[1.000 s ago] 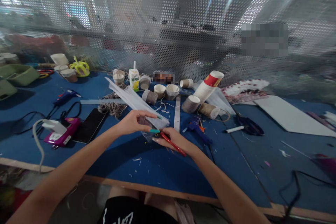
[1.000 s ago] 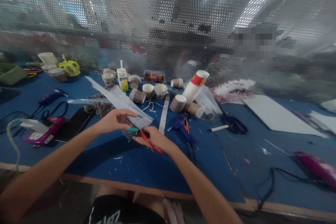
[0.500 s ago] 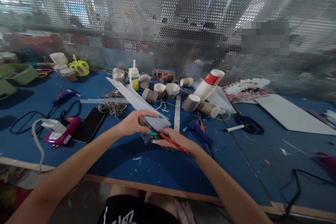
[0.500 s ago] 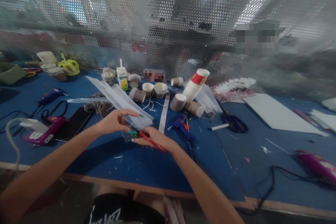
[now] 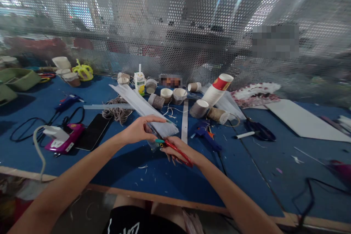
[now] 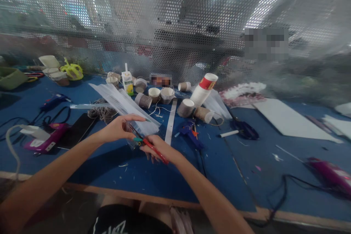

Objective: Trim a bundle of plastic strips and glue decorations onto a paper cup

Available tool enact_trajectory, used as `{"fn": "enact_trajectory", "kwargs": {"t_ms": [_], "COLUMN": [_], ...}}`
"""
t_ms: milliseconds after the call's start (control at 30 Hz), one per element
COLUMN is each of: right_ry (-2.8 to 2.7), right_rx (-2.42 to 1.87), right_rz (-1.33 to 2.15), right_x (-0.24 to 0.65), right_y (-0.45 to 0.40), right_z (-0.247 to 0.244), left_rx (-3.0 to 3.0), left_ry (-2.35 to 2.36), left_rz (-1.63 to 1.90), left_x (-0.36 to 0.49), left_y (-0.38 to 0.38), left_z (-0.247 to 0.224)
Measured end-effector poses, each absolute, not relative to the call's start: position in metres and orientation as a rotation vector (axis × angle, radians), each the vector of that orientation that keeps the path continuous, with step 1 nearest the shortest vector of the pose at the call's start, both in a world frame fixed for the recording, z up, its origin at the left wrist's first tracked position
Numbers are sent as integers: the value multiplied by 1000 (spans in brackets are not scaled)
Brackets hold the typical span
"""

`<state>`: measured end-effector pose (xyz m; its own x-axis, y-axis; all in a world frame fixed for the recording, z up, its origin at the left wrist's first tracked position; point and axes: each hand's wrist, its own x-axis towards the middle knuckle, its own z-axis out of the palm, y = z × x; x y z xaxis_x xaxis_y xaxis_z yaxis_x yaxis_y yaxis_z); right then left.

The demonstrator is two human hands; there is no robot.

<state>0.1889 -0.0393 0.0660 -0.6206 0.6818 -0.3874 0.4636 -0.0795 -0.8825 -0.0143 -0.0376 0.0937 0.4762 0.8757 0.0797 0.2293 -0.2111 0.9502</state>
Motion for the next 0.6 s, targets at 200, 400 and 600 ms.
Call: {"fn": "enact_trajectory", "kwargs": {"t_ms": [200, 400, 600], "right_ry": [-1961, -1961, -1982], "right_rx": [-1276, -1231, -1145], "right_rz": [1740, 1862, 1864], "right_x": [186, 185, 188], "right_y": [-41, -40, -44], "right_z": [67, 70, 82], "left_rx": [1679, 1666, 1678], "left_ry": [903, 870, 911], "left_rz": [802, 833, 852], "left_x": [-15, -16, -20], "left_y": [-36, -36, -38], "left_z": [89, 89, 98]}}
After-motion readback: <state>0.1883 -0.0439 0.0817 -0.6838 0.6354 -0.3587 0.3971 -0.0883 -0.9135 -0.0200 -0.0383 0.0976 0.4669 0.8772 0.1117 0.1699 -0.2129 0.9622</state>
